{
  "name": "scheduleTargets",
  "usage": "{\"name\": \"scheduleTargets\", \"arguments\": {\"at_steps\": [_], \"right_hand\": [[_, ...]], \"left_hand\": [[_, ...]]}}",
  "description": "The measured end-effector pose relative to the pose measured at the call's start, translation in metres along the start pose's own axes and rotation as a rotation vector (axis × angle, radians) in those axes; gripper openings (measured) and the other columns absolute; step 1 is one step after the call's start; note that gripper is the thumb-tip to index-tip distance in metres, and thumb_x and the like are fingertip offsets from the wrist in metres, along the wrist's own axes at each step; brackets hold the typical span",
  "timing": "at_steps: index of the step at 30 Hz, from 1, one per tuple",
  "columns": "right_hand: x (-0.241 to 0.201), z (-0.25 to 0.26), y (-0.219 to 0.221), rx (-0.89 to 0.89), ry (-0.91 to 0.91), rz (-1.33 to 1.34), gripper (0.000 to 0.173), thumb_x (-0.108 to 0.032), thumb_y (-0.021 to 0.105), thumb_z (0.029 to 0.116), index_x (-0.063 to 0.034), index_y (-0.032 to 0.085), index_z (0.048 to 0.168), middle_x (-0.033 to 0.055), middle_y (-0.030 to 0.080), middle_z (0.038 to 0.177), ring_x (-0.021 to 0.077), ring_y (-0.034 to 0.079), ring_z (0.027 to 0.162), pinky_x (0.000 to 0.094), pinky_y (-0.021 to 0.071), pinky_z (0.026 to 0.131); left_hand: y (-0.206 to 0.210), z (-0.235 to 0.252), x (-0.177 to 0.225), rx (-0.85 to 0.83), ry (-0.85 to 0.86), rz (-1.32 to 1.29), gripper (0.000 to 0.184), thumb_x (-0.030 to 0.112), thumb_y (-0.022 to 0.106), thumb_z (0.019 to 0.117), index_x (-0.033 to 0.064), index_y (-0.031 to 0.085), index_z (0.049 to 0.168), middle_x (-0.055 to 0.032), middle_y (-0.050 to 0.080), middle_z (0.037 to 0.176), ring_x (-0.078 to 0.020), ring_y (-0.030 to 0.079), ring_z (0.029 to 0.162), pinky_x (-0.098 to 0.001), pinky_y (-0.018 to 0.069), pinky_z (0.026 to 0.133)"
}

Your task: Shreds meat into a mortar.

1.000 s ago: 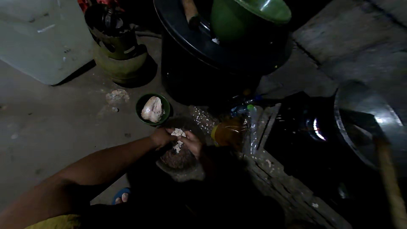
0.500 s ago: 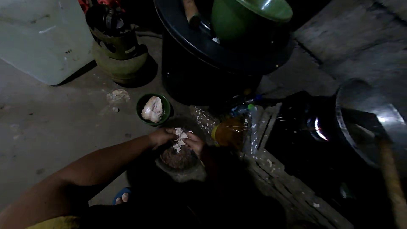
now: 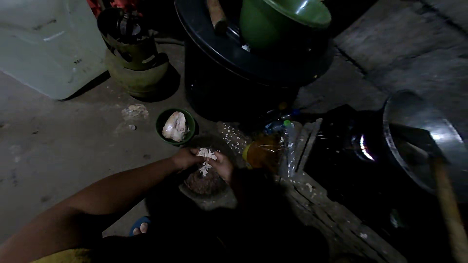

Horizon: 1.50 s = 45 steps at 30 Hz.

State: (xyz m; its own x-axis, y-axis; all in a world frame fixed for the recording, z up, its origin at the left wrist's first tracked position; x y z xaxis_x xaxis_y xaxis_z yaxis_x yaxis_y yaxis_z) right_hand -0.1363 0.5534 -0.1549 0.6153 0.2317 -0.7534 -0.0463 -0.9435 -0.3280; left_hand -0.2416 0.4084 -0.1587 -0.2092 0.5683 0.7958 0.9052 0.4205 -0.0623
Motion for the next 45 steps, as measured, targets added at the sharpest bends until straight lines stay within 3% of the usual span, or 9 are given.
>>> {"name": "scheduleTargets", "arguments": {"at_steps": [11, 19, 24, 28, 30, 34, 37, 40, 45], "right_hand": [[0.000, -0.001, -0.012, 0.036, 0.156, 0.054, 0.045, -0.020, 0.058, 0.1062, -0.0004, 0.052, 0.146, 0.0210, 0.057, 0.145, 0.0272, 0.058, 0.131, 0.0466, 0.0467, 0.110], [-0.009, -0.006, 0.001, -0.059, 0.013, -0.030, 0.042, -0.020, 0.063, 0.1027, 0.0050, 0.058, 0.136, 0.0217, 0.063, 0.134, 0.0234, 0.062, 0.124, 0.0407, 0.0487, 0.109], [-0.004, -0.001, -0.007, -0.055, 0.034, 0.049, 0.037, -0.019, 0.063, 0.1031, 0.0048, 0.060, 0.132, 0.0188, 0.065, 0.129, 0.0196, 0.063, 0.117, 0.0381, 0.0508, 0.104], [0.013, 0.006, -0.021, 0.044, 0.120, 0.032, 0.040, -0.021, 0.062, 0.1039, 0.0008, 0.059, 0.137, 0.0197, 0.063, 0.135, 0.0248, 0.061, 0.124, 0.0450, 0.0483, 0.107], [0.013, 0.001, -0.028, 0.084, 0.191, 0.091, 0.041, -0.022, 0.060, 0.1054, 0.0001, 0.057, 0.140, 0.0202, 0.060, 0.138, 0.0265, 0.060, 0.125, 0.0469, 0.0488, 0.105], [-0.011, -0.015, -0.017, -0.004, 0.157, 0.152, 0.037, -0.019, 0.058, 0.1062, 0.0008, 0.055, 0.138, 0.0151, 0.062, 0.129, 0.0160, 0.062, 0.108, 0.0338, 0.0527, 0.089], [-0.013, -0.009, -0.005, -0.081, 0.062, 0.040, 0.050, -0.024, 0.064, 0.1029, 0.0020, 0.051, 0.143, 0.0211, 0.060, 0.137, 0.0246, 0.062, 0.123, 0.0426, 0.0521, 0.105], [-0.010, -0.005, -0.001, -0.046, 0.020, 0.025, 0.048, -0.023, 0.065, 0.1020, 0.0019, 0.054, 0.141, 0.0198, 0.062, 0.137, 0.0231, 0.062, 0.125, 0.0412, 0.0510, 0.108], [0.015, 0.006, -0.014, 0.017, 0.099, 0.068, 0.042, -0.021, 0.064, 0.1028, 0.0031, 0.058, 0.137, 0.0198, 0.063, 0.134, 0.0228, 0.062, 0.123, 0.0414, 0.0498, 0.107]], "left_hand": [[-0.001, -0.010, 0.013, 0.029, 0.011, 0.028, 0.021, 0.024, 0.062, 0.1011, 0.0054, 0.066, 0.110, -0.0068, 0.063, 0.094, -0.0139, 0.059, 0.083, -0.0381, 0.0508, 0.080], [0.001, -0.009, 0.010, 0.047, 0.020, 0.165, 0.026, 0.028, 0.062, 0.1011, 0.0037, 0.067, 0.111, -0.0112, 0.065, 0.097, -0.0192, 0.061, 0.087, -0.0443, 0.0509, 0.084], [0.001, -0.013, 0.014, 0.035, 0.000, 0.071, 0.022, 0.023, 0.063, 0.1013, 0.0023, 0.065, 0.110, -0.0087, 0.063, 0.095, -0.0150, 0.059, 0.082, -0.0385, 0.0512, 0.079], [-0.004, -0.013, 0.014, 0.033, 0.000, 0.017, 0.022, 0.023, 0.060, 0.1027, 0.0043, 0.067, 0.113, -0.0069, 0.064, 0.096, -0.0127, 0.060, 0.083, -0.0360, 0.0513, 0.080], [-0.008, -0.009, 0.011, 0.057, -0.002, 0.027, 0.024, 0.024, 0.061, 0.1028, 0.0041, 0.067, 0.113, -0.0088, 0.066, 0.099, -0.0144, 0.062, 0.086, -0.0375, 0.0531, 0.083], [-0.004, -0.007, 0.006, 0.060, -0.019, 0.058, 0.026, 0.026, 0.065, 0.1017, 0.0033, 0.067, 0.115, -0.0099, 0.067, 0.102, -0.0151, 0.064, 0.089, -0.0387, 0.0532, 0.086], [0.001, -0.009, 0.011, 0.039, 0.000, 0.040, 0.023, 0.022, 0.066, 0.1003, 0.0038, 0.067, 0.115, -0.0078, 0.068, 0.101, -0.0126, 0.064, 0.087, -0.0357, 0.0540, 0.085], [0.000, -0.011, 0.016, 0.023, -0.008, 0.122, 0.029, 0.025, 0.063, 0.1017, 0.0050, 0.067, 0.123, -0.0111, 0.068, 0.107, -0.0169, 0.064, 0.094, -0.0414, 0.0521, 0.090], [0.000, -0.013, 0.015, 0.034, -0.030, 0.084, 0.025, 0.024, 0.062, 0.1018, 0.0050, 0.067, 0.117, -0.0095, 0.065, 0.101, -0.0157, 0.061, 0.089, -0.0395, 0.0515, 0.084]]}}
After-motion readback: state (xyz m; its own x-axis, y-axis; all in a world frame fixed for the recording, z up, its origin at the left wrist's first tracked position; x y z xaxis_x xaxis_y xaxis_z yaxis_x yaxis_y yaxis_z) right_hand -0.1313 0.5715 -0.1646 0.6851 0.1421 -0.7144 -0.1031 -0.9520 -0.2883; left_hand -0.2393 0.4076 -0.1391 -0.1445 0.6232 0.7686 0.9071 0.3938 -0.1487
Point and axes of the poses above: each hand's wrist, its own z-axis towards the middle knuckle, its own y-axis out of the palm, x = y × z, the point moved 3 cm from there along z, towards the middle knuckle
